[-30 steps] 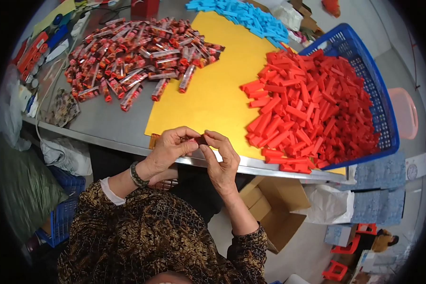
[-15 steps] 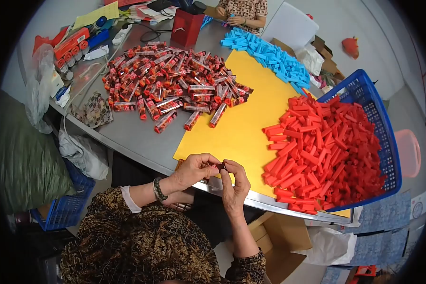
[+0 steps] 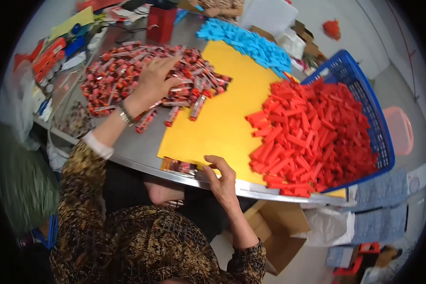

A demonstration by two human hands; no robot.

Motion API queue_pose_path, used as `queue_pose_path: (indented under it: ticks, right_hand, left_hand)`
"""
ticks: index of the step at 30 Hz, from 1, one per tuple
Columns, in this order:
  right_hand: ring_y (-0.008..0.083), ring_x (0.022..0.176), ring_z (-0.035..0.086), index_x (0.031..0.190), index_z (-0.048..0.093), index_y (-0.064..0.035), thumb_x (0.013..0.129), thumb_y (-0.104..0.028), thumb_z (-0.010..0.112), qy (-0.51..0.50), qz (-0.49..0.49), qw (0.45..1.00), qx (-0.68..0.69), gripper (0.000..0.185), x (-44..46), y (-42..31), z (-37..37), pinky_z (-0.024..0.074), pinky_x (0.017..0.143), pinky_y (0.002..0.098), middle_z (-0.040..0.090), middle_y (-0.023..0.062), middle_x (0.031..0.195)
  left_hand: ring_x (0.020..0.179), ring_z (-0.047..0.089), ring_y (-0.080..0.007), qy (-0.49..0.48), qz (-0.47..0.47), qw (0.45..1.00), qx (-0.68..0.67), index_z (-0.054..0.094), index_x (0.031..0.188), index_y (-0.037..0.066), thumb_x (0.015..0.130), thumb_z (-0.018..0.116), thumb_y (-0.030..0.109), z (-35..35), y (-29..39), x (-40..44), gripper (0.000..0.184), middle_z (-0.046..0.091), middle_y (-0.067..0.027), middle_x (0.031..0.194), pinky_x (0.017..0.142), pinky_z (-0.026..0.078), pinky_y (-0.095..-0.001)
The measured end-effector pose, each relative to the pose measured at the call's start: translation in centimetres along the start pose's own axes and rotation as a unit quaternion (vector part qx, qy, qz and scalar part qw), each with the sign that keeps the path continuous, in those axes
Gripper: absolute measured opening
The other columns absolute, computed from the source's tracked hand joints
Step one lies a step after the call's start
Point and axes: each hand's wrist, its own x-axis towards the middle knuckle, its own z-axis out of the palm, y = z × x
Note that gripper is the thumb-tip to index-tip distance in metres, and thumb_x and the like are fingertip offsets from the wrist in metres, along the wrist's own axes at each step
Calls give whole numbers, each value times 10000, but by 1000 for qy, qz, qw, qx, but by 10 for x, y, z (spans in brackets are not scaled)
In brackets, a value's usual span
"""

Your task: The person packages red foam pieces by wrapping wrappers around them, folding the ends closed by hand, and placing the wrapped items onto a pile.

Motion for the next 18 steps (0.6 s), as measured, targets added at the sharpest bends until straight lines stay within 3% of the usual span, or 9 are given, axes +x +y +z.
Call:
queue_pose_path:
  ticks: [3, 6, 7, 8, 11, 14, 18]
  right_hand:
    - [228, 761, 646, 1011, 636, 5, 814, -9, 665, -1, 1, 998, -64, 200, 1, 10, -14, 506, 682, 309, 653, 143, 917]
    - [311, 745, 635, 958, 639, -23, 766, 5, 656, 29, -44, 984, -172, 194, 16, 36, -41, 503, 639, 367, 631, 166, 859]
    - [309, 782, 631, 962, 642, -34, 760, 5, 656, 41, -58, 969, -236, 206, 26, 49, -54, 496, 677, 392, 635, 157, 865]
    - [318, 806, 615, 991, 633, -43, 765, -16, 651, 61, -93, 938, -328, 229, 37, 62, -67, 483, 713, 418, 632, 143, 869]
    - [286, 929, 565, 969, 619, -71, 751, -58, 624, 25, -61, 832, -551, 219, 75, 91, -99, 456, 752, 424, 606, 101, 954]
    - [273, 938, 561, 925, 647, -86, 782, -80, 586, 20, -65, 785, -616, 156, 103, 126, -110, 445, 771, 429, 608, 90, 936]
    - [262, 945, 555, 888, 674, -117, 791, -100, 569, -2, -63, 775, -628, 144, 115, 136, -118, 422, 791, 432, 609, 72, 923]
  left_hand:
    - [964, 559, -310, -153, 42, 979, -127, 633, 1078, 47, 771, 698, 201, 5, 26, -53, 350, 621, -123, 1053, 849, 453, -426]
    - [948, 553, -308, -294, 5, 940, -173, 640, 986, 47, 749, 705, 206, 2, 55, -112, 293, 598, -113, 952, 827, 460, -418]
    - [935, 552, -306, -327, -9, 925, -194, 641, 957, 50, 738, 713, 213, 3, 61, -125, 282, 587, -108, 923, 818, 462, -414]
    - [922, 552, -307, -340, -19, 920, -192, 640, 944, 52, 735, 714, 213, 4, 66, -132, 274, 585, -107, 920, 814, 463, -413]
    - [875, 553, -304, -364, -39, 911, -190, 628, 890, 59, 725, 719, 188, 8, 77, -142, 228, 580, -99, 888, 790, 466, -403]
    - [843, 564, -294, -379, -76, 897, -215, 625, 853, 55, 718, 720, 156, 13, 80, -142, 194, 588, -92, 832, 770, 467, -396]
    - [805, 576, -291, -389, -132, 881, -234, 626, 754, 41, 713, 719, 136, 19, 81, -139, 138, 588, -89, 765, 750, 468, -396]
